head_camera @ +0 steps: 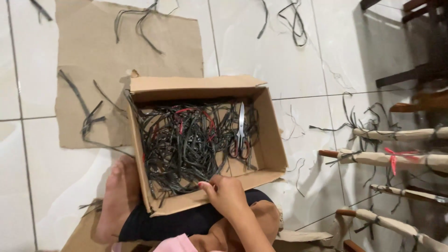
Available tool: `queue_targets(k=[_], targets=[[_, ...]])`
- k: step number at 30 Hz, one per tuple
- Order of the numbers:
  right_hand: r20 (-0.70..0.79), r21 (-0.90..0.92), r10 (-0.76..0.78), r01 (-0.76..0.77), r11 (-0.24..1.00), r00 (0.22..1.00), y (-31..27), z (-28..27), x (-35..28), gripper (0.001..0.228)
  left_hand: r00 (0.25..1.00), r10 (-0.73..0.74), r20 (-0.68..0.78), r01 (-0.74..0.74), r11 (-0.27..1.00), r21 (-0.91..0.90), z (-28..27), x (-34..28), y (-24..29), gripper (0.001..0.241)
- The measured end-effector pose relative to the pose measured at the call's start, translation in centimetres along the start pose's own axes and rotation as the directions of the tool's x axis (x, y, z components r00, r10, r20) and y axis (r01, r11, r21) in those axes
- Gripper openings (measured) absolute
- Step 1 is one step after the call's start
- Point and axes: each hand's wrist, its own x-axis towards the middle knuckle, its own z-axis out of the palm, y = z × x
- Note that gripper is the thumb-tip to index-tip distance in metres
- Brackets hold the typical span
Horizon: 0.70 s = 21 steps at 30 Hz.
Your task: Wrapping wooden chair legs with corrugated cardboard and securing them with plastic ties for protection.
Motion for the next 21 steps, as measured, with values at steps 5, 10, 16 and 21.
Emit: queue_targets(k=[5, 10, 16, 21], targets=[[0.095, -0.558, -0.052, 0.097, 0.824, 0.994, -3.4, 3.2, 2.5, 0.113, 0.999, -0.042, 0.004, 0.041, 0.995, 0.093, -2.2, -0.6, -1.2, 0.028], [0.180, -0.626, -0.200, 0.269, 0.732, 0.963, -2.8, 5.7, 4.1, 0.106, 0.997, -0.079, -0.024, 0.080, 0.996, 0.035, -1.4, -1.0, -1.1, 0.027], [-0.003, -0.435, -0.349, 0.313, 0.844, 0.937, -0.3, 5.2, 3.6, 0.021, 0.997, -0.064, -0.045, 0.067, 0.994, 0.080, -3.7, -1.0, -3.6, 0.019], [-0.335, -0.245, -0.385, 0.315, 0.917, 0.860, -0.7, 0.3, 0.2, 0.026, 0.999, -0.049, -0.003, 0.049, 0.998, 0.042, -1.9, -0.8, -1.5, 0.024]])
